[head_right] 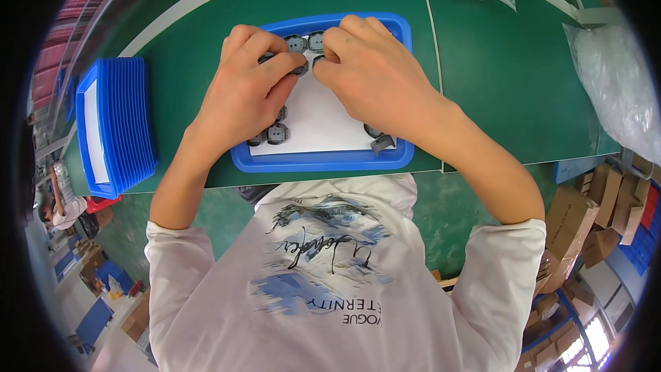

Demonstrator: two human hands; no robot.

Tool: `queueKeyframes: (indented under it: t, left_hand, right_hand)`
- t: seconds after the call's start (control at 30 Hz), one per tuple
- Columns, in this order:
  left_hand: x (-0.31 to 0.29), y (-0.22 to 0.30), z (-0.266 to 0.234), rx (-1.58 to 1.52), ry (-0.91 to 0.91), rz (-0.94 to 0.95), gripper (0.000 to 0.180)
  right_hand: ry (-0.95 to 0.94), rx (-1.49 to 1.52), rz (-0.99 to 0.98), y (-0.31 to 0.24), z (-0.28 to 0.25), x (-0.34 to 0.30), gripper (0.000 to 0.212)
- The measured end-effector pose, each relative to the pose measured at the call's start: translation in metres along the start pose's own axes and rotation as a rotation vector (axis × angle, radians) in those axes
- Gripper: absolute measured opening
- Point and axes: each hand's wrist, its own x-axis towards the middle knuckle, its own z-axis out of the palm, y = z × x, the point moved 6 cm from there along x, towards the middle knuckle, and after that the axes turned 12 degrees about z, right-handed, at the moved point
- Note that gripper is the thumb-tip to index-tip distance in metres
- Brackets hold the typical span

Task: Arranging small grey electronic components from a plastic bag into rows within a blue tray.

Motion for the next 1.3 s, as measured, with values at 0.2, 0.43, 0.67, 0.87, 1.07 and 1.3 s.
queueKeyframes:
  t: [0.2,0.43,0.67,0.87,1.07,1.3]
  left_hand:
    - [0.000,-0.003,-0.001,-0.026,-0.015,-0.037,0.018]
    - [0.008,0.008,-0.010,-0.115,-0.026,0.033,0.029]
    - [0.016,0.063,0.030,-0.255,-0.107,0.163,0.030]
    - [0.015,0.064,0.041,-0.227,-0.096,0.192,0.026]
    - [0.018,0.052,0.025,-0.143,-0.120,0.114,0.024]
    - [0.018,0.062,0.036,-0.083,-0.203,0.045,0.030]
  right_hand:
    - [0.003,0.006,0.015,0.002,0.004,0.005,0.008]
    - [0.052,0.143,0.140,0.014,-0.046,-0.009,0.024]
    - [-0.358,-0.013,0.226,-0.010,-0.053,-0.057,0.029]
    - [-0.294,0.178,0.230,0.008,-0.049,-0.063,0.022]
    - [-0.078,-0.078,0.221,0.021,-0.053,-0.043,0.022]
    - [-0.024,-0.127,0.300,0.018,-0.041,-0.041,0.024]
